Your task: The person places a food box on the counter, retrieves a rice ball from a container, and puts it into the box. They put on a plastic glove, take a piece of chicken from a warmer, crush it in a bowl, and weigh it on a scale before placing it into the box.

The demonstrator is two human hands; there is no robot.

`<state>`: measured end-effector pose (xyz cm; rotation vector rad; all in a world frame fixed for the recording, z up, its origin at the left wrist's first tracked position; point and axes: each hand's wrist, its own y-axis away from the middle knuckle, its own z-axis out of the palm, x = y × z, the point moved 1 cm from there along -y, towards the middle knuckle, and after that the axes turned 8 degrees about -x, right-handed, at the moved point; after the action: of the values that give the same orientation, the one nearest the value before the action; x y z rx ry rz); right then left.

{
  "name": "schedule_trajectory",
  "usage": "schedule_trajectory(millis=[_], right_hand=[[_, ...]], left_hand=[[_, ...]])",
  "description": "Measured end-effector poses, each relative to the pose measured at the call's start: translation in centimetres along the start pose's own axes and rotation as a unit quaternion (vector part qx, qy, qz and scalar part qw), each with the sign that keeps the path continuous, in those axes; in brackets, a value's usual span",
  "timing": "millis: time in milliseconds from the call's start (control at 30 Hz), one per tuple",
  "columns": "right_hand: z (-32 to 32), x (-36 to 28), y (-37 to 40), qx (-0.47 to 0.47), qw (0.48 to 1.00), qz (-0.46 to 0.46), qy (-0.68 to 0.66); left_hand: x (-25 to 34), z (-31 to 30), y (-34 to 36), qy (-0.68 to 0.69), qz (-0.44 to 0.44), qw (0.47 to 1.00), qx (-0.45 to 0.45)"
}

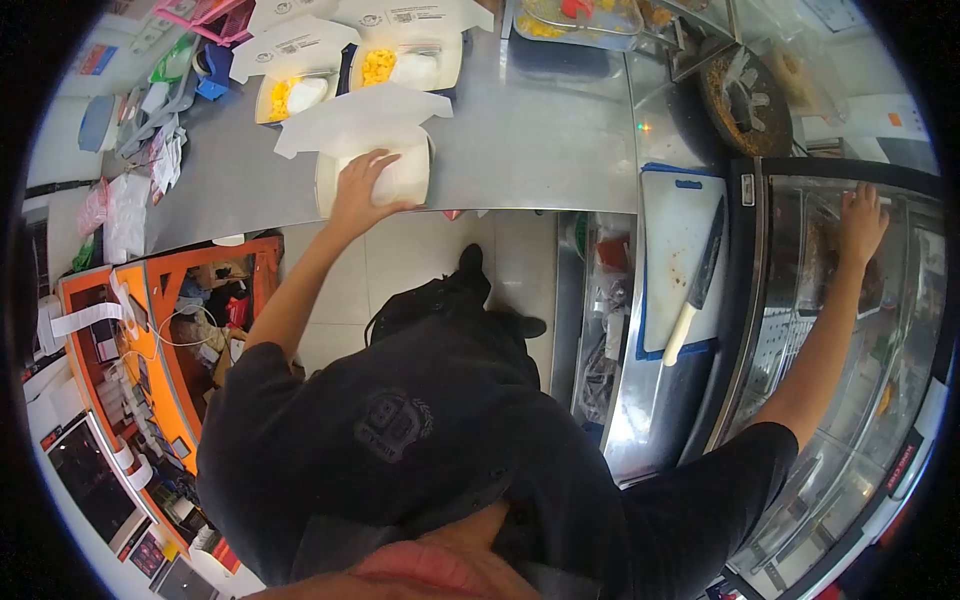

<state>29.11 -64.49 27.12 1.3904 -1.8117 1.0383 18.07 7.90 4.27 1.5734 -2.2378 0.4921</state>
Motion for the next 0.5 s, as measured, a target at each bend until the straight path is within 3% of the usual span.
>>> schedule_trajectory(millis=[100, 200, 267, 300, 367, 400, 467, 500], right_hand=[[-1.8, 0.3, 2.3, -0.067, 0.997, 0.015, 0.032], [-2.8, 1.3, 5.5, -0.114, 0.991, 0.003, 0.068], [3.1, 3.4, 8.3, -0.001, 0.999, 0.027, 0.037], [1.8, 3.4, 9.6, -0.058, 0.995, 0.078, 0.025], [0.9, 4.0, 12.9, -0.068, 0.991, 0.090, 0.064], [2.9, 5.1, 14.5, 0.009, 0.996, 0.086, 0.012], [1.3, 5.2, 17.3, -0.070, 0.989, 0.131, 0.018], [1.9, 6.0, 18.7, -0.016, 0.991, 0.134, -0.007]], left_hand=[[2.1, 0.1, -2.6, 0.010, -0.115, 0.991, -0.069], [1.6, 2.5, -4.1, 0.073, -0.148, 0.982, -0.097], [1.6, 4.2, -4.0, 0.135, -0.137, 0.979, -0.074], [1.6, 4.6, -3.9, 0.166, -0.133, 0.975, -0.062], [2.6, 4.0, -3.6, 0.228, -0.151, 0.960, -0.064], [2.9, 3.8, -3.4, 0.260, -0.157, 0.951, -0.066], [2.3, 4.6, -3.1, 0.264, -0.152, 0.951, -0.051], [2.1, 5.0, -3.1, 0.267, -0.147, 0.951, -0.045]])
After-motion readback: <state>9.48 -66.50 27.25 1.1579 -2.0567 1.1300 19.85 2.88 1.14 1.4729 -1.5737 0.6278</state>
